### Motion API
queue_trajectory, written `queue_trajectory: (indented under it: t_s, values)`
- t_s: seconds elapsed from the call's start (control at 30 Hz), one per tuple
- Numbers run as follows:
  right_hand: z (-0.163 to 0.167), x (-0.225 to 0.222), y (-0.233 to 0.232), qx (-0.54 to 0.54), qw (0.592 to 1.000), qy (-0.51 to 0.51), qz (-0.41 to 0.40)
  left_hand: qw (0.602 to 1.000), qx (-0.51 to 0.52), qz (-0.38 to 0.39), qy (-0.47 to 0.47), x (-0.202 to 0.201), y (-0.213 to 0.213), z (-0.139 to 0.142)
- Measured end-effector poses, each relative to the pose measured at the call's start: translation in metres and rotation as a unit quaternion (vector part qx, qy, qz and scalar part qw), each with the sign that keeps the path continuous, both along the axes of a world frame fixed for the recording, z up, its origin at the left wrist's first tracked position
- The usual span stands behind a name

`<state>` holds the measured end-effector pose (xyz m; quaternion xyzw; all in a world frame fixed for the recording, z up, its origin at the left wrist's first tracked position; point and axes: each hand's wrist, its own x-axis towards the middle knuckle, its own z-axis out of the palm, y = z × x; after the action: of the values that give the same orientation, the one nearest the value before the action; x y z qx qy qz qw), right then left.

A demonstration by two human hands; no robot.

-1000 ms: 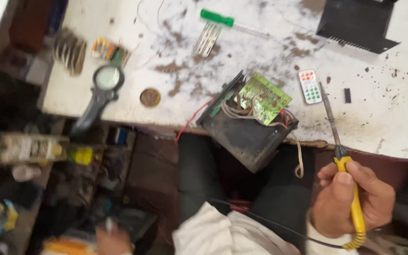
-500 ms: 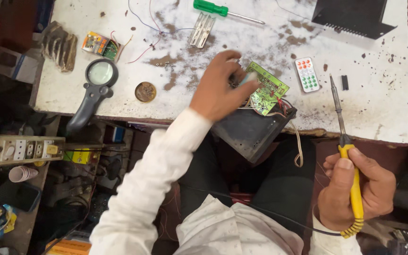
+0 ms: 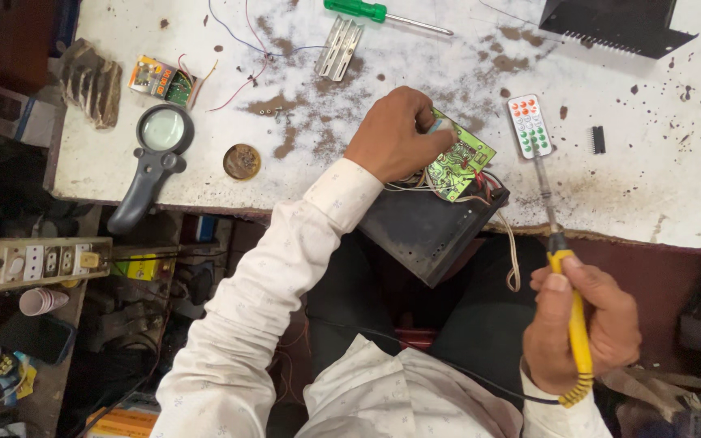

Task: The person uses a soldering iron to work on a circuit board inside an electronic device. They then use a magnifying glass to inspect the soldered connections and wires before using pliers to adjust components.

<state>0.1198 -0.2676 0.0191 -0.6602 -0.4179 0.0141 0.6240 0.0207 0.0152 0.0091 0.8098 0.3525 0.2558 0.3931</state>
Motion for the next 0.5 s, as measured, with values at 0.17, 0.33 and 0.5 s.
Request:
queue_trajectory:
  t_s: [0.17,0.33,0.5]
  values:
    - [0.005,-0.006,0.008,-0.013,0.998,-0.050,0.039,0.999,0.032,-0.018,0.011,-0.002,-0.003,-0.003]
    - [0.025,-0.010,0.016,-0.094,0.988,-0.085,0.085,1.000,0.011,-0.009,-0.022,-0.007,0.000,0.000]
    - [0.034,-0.016,0.029,-0.114,0.982,-0.130,0.081,0.998,-0.035,-0.026,-0.035,-0.013,0.002,0.003]
